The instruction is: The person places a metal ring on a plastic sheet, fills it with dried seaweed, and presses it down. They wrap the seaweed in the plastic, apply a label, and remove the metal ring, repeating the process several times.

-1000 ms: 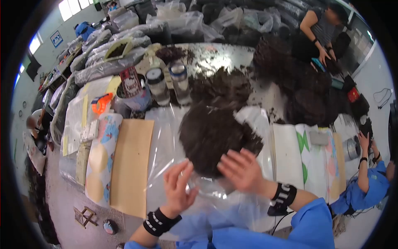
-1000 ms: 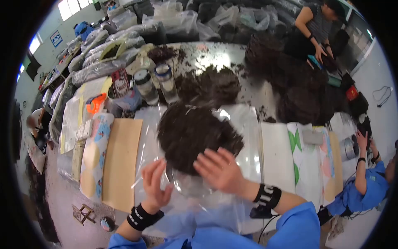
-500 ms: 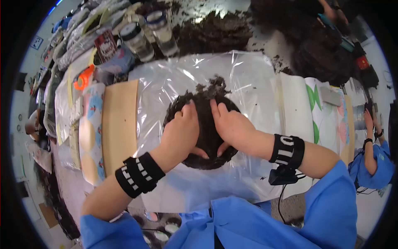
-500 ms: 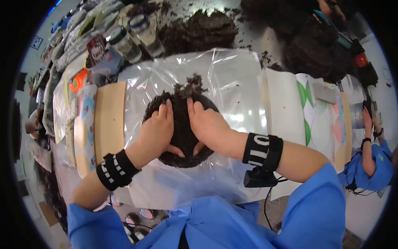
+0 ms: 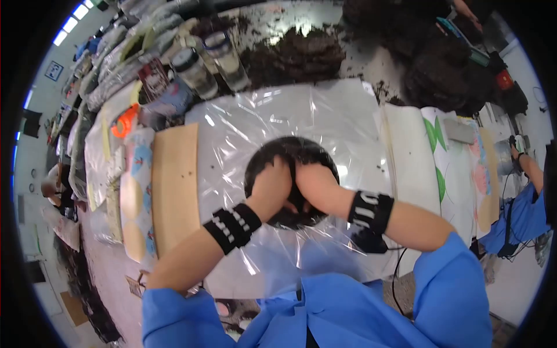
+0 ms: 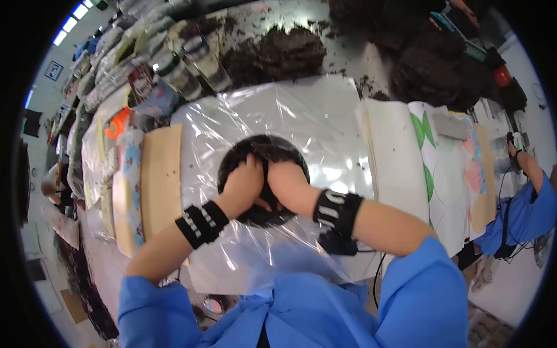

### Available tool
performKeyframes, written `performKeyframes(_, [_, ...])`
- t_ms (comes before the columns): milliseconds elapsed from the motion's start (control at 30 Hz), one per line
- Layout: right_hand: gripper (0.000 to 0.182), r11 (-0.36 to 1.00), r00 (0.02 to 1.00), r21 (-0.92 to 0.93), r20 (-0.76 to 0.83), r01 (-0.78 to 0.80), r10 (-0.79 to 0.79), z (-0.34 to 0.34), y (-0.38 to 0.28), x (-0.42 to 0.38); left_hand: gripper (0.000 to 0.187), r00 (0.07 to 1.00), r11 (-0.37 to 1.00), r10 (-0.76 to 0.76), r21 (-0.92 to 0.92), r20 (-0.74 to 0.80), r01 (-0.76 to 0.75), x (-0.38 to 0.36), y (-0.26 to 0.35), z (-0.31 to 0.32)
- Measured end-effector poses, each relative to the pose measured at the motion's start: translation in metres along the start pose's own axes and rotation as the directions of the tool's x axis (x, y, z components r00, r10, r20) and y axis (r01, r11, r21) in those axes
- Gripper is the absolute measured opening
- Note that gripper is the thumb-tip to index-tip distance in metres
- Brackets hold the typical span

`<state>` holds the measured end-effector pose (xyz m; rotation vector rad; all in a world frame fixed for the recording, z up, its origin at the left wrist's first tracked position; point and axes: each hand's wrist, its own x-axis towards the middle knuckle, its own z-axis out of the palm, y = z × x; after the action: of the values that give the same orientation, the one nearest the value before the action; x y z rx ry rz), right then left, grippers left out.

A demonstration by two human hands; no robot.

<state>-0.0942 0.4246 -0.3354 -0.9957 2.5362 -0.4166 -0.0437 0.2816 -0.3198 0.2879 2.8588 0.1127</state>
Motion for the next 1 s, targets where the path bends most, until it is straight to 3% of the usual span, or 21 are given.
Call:
performKeyframes(33, [0.043, 0.933, 0.988, -0.326, 0.009, 0.151, -0.157, -0.007, -0.002, -0.012, 0.087, 1.0, 1.0, -0.008, -0.014, 0.008, 0.008, -0.006, 0.003, -0.004])
performKeyframes(67, [0.059, 0.912, 0.988, -0.384, 0.013, 0.145, -0.152, -0.018, -0.008, -0.022, 0.082, 1.0, 0.999, -0.017, -0.029, 0.017, 0.017, -0.011, 0.003, -0.007])
performKeyframes(133, [0.046, 0.991, 0.99, -0.098, -0.1, 0.094, -0.104, -0.066, -0.01, -0.04, 0.054, 0.995, 0.998, 0.013, -0.06, 0.102, -0.007, -0.023, 0.0, -0.029])
performKeyframes(167, [0.047, 0.984, 0.845, -0.157, -0.511, 0.086, -0.156, -0.088, -0.002, -0.044, 0.043, 0.996, 0.995, -0.017, -0.094, 0.083, 0.025, -0.025, 0.001, -0.041])
performKeyframes(200, [0.049, 0.976, 0.539, -0.21, -0.817, 0.05, -0.204, -0.109, 0.009, -0.04, 0.043, 0.997, 0.996, -0.001, -0.086, 0.08, 0.008, -0.023, -0.001, -0.044])
performKeyframes(233, [0.049, 0.978, 0.53, -0.208, -0.826, 0.031, -0.193, -0.109, 0.03, -0.021, 0.049, 0.966, 0.974, 0.156, -0.127, -0.208, -0.185, -0.02, -0.005, -0.046])
performKeyframes(267, [0.05, 0.992, 0.455, -0.118, -0.882, 0.038, -0.122, -0.098, 0.058, 0.008, 0.055, 0.829, 0.918, 0.285, -0.111, -0.481, -0.38, -0.015, -0.007, -0.049])
performKeyframes(300, [0.05, 0.998, 0.377, -0.029, -0.925, 0.053, -0.047, -0.094, 0.076, 0.022, 0.068, 0.847, 0.91, 0.335, -0.092, -0.412, -0.404, -0.009, -0.006, -0.043])
performKeyframes(333, [0.05, 0.999, 0.366, -0.027, -0.93, 0.037, -0.039, -0.097, 0.082, 0.021, 0.076, 0.932, 0.932, 0.321, -0.119, -0.169, -0.342, -0.006, -0.005, -0.028])
performKeyframes(400, [0.05, 0.947, 0.896, 0.305, -0.384, -0.103, 0.221, -0.107, 0.092, 0.027, 0.081, 0.954, 0.949, 0.275, -0.125, -0.117, -0.288, -0.007, -0.003, -0.009])
performKeyframes(467, [0.037, 0.97, 0.719, 0.195, -0.653, -0.146, 0.239, -0.121, 0.161, 0.038, 0.082, 0.952, 0.943, 0.269, -0.16, -0.146, -0.291, -0.008, -0.005, -0.001])
performKeyframes(533, [0.028, 0.868, 0.502, 0.466, -0.717, -0.17, 0.483, -0.137, 0.235, 0.032, 0.082, 0.952, 0.946, 0.268, -0.146, -0.15, -0.289, -0.007, -0.006, -0.004])
performKeyframes(600, [0.03, 0.884, 0.258, 0.457, -0.847, -0.096, 0.465, -0.163, 0.235, -0.002, 0.082, 0.953, 0.947, 0.254, -0.156, -0.167, -0.28, -0.008, -0.008, -0.005])
performKeyframes(667, [0.034, 0.89, 0.552, 0.441, -0.774, 0.12, 0.309, -0.161, 0.133, -0.058, 0.083, 0.955, 0.944, 0.249, -0.18, -0.16, -0.276, -0.008, -0.006, -0.001])
performKeyframes(700, [0.044, 0.842, 0.772, 0.348, -0.624, 0.411, -0.12, -0.132, 0.124, -0.083, 0.083, 0.954, 0.943, 0.249, -0.181, -0.168, -0.278, -0.008, -0.005, -0.003])
performKeyframes(733, [0.06, 0.798, 0.877, 0.412, -0.386, 0.44, -0.285, -0.117, 0.075, -0.111, 0.084, 0.952, 0.943, 0.253, -0.177, -0.171, -0.282, -0.009, -0.005, -0.003])
performKeyframes(767, [0.08, 0.875, 0.888, 0.161, -0.139, 0.456, -0.437, -0.115, 0.027, -0.131, 0.083, 0.945, 0.943, 0.253, -0.166, -0.207, -0.289, -0.009, -0.004, -0.001])
performKeyframes(867, [0.052, 0.863, 0.879, -0.185, 0.178, 0.471, -0.441, -0.054, -0.003, -0.165, 0.083, 0.948, 0.949, 0.222, -0.173, -0.229, -0.264, -0.01, -0.001, 0.004])
performKeyframes(900, [0.052, 0.865, 0.881, -0.185, 0.176, 0.467, -0.439, -0.057, -0.015, -0.17, 0.083, 0.95, 0.955, 0.216, -0.154, -0.224, -0.254, -0.011, 0.0, 0.005])
performKeyframes(967, [0.032, 0.611, 0.605, 0.104, 0.087, 0.785, -0.792, -0.082, -0.041, -0.171, 0.083, 0.952, 0.957, 0.218, -0.142, -0.214, -0.251, -0.012, -0.001, 0.001])
performKeyframes(1000, [0.032, 0.606, 0.6, 0.093, 0.085, 0.79, -0.796, -0.099, -0.05, -0.162, 0.083, 0.955, 0.958, 0.226, -0.132, -0.191, -0.253, -0.015, -0.002, 0.0])
